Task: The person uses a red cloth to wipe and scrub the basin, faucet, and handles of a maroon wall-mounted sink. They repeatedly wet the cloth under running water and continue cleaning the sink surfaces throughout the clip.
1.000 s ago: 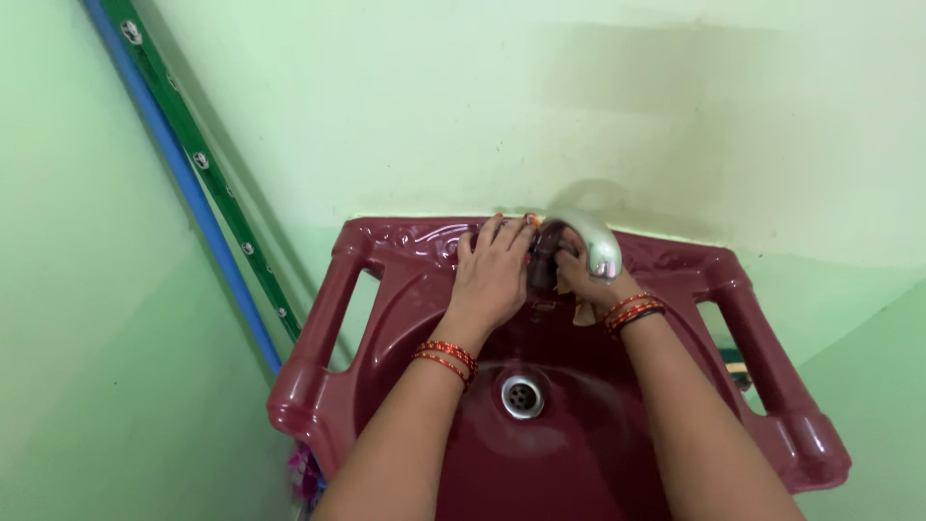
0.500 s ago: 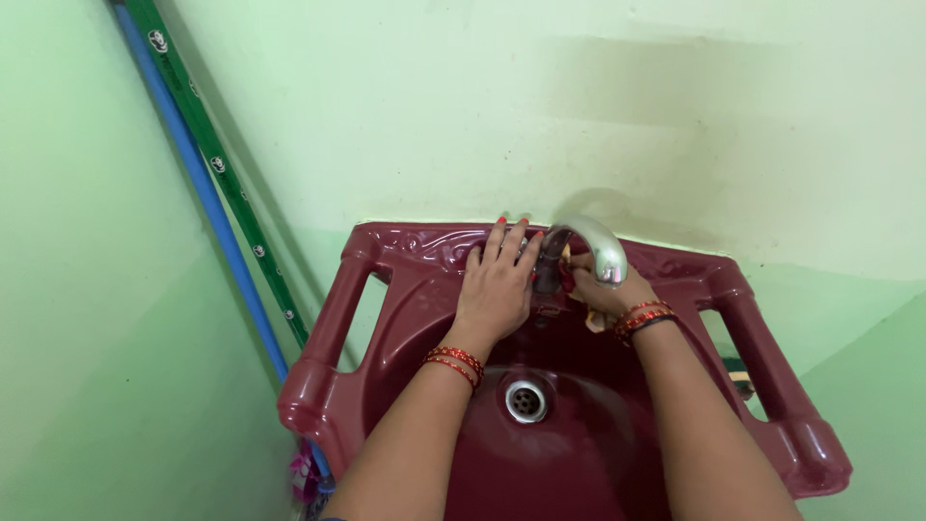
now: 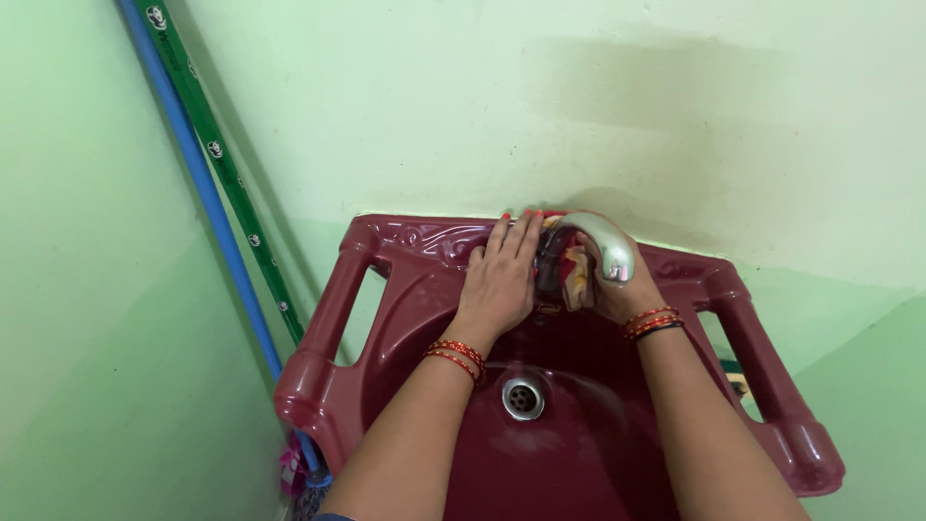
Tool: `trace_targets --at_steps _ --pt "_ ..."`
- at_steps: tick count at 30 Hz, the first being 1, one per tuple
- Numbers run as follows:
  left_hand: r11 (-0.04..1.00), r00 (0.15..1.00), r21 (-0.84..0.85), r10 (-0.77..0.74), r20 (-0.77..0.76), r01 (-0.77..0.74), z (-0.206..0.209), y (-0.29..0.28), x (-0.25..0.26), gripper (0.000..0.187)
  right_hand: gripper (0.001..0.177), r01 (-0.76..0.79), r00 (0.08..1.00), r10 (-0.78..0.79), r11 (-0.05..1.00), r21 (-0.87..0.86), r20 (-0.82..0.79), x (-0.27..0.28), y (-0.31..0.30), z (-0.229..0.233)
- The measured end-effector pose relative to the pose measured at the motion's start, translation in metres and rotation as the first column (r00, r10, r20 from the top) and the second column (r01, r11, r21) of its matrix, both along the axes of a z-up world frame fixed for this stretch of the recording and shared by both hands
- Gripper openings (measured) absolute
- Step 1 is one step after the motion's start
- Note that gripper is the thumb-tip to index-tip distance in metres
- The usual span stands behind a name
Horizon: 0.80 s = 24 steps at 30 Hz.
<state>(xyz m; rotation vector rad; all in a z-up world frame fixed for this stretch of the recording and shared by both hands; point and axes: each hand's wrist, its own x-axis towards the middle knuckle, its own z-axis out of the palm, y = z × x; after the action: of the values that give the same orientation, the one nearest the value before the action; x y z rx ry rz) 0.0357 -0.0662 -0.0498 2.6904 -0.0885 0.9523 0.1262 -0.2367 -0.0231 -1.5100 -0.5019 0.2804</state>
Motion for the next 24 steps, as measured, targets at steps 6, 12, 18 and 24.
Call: trace_targets --at_steps 6,12,18,24 --pt "0.998 0.998 0.06 -0.002 0.063 -0.002 0.008 -0.01 0.004 0.083 0.043 0.007 0.985 0.034 0.972 -0.236 0.167 0.037 -0.003 -0.03" --pt "1.0 0.996 0.001 -0.016 -0.087 0.016 0.008 -0.014 0.004 0.081 0.056 -0.013 0.948 0.113 0.948 -0.318 0.297 0.07 0.005 -0.066" --pt "1.0 0.999 0.009 -0.023 -0.032 0.023 0.002 -0.014 0.006 0.076 0.051 -0.053 0.898 0.138 0.977 -0.208 0.419 0.056 0.005 -0.061" --pt "0.991 0.995 -0.103 -0.078 0.06 0.084 0.026 -0.018 -0.003 0.076 0.026 -0.151 0.986 0.163 0.967 0.207 -0.04 0.016 -0.001 0.001"
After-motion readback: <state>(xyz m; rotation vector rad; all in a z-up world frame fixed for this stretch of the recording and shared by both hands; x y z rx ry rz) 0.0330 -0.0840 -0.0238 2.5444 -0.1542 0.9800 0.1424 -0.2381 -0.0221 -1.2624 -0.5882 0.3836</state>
